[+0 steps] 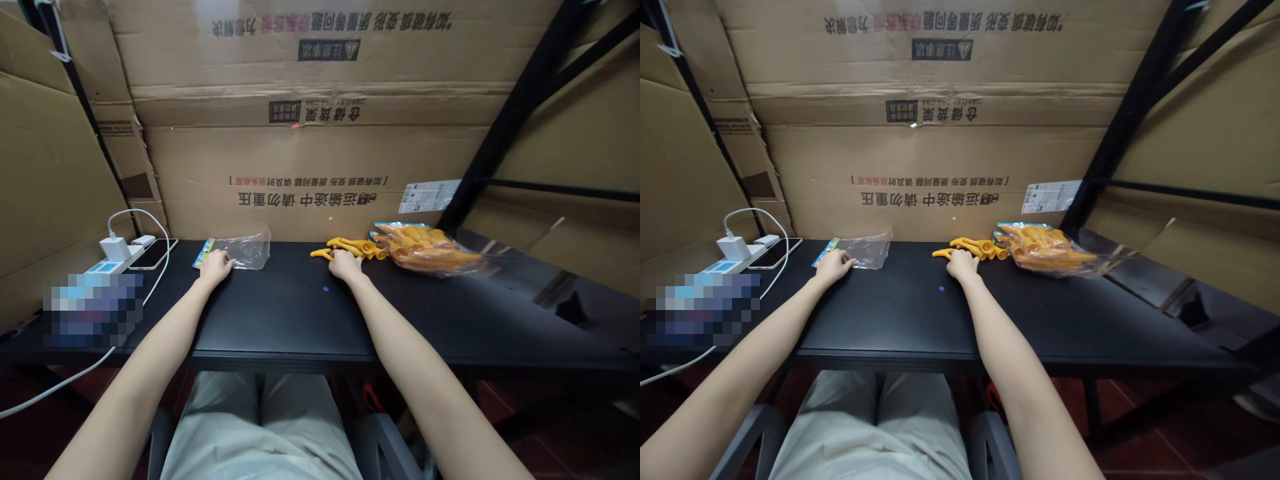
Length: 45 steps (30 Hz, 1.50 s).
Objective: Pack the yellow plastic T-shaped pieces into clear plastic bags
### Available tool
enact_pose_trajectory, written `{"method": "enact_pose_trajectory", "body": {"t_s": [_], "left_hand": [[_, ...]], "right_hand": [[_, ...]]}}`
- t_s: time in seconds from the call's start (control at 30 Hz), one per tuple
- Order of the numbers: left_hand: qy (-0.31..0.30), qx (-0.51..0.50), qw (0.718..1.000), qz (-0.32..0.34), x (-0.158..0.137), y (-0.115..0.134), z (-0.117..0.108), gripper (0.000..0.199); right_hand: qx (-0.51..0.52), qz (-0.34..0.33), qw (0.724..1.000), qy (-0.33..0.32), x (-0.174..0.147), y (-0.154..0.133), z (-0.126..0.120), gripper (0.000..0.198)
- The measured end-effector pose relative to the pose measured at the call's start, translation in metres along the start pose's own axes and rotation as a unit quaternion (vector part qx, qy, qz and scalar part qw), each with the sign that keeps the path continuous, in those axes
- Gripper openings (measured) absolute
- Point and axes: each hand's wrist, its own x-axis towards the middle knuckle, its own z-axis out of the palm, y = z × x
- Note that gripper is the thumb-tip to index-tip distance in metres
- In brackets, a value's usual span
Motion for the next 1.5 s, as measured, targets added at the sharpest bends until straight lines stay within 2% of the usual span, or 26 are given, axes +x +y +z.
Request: {"method": "enact_pose_trajectory", "body": {"t_s": [0.23,0.33,0.47,0.6,0.73,0.9,0.97,1.07,1.13,1.2,1.33,1.5], "left_hand": [[0.0,0.037,0.999,-0.006,0.0,-0.002,0.008,0.03],[-0.021,0.045,0.999,-0.008,-0.001,-0.001,0.007,0.036],[-0.064,0.032,0.997,-0.001,-0.003,0.001,0.004,0.055],[-0.11,0.023,0.994,-0.007,-0.003,0.004,0.001,0.075],[-0.171,0.03,0.984,-0.028,-0.003,0.006,0.0,0.082],[-0.231,0.069,0.97,-0.045,-0.002,0.01,-0.001,0.088],[-0.245,0.076,0.965,-0.05,-0.002,0.011,-0.003,0.09],[-0.259,0.077,0.961,-0.055,-0.003,0.013,-0.007,0.091],[-0.263,0.076,0.96,-0.054,-0.004,0.014,-0.008,0.091],[-0.26,0.076,0.961,-0.051,-0.004,0.014,-0.009,0.091],[-0.249,0.072,0.965,-0.041,-0.004,0.011,-0.009,0.089],[-0.249,0.072,0.965,-0.036,0.0,0.007,-0.009,0.083]], "right_hand": [[0.024,-0.063,0.998,-0.021,-0.006,-0.014,-0.002,0.035],[-0.013,-0.051,0.998,-0.028,-0.009,-0.017,-0.008,0.033],[-0.061,-0.024,0.996,-0.068,-0.012,-0.015,-0.014,0.037],[-0.046,-0.019,0.996,-0.073,-0.013,-0.015,-0.016,0.032],[-0.012,-0.023,0.999,-0.037,-0.015,-0.019,-0.019,0.028],[0.079,-0.04,0.994,0.06,-0.015,-0.025,-0.017,0.029],[0.155,-0.088,0.979,0.101,-0.015,-0.029,-0.012,0.029],[0.265,-0.194,0.937,0.121,-0.014,-0.04,-0.001,0.027],[0.303,-0.244,0.915,0.107,-0.014,-0.047,0.007,0.025],[0.309,-0.262,0.911,0.078,-0.014,-0.051,0.014,0.024],[0.292,-0.236,0.927,-0.02,-0.011,-0.049,0.021,0.022],[0.346,-0.203,0.909,-0.108,-0.007,-0.04,0.024,0.029]]}}
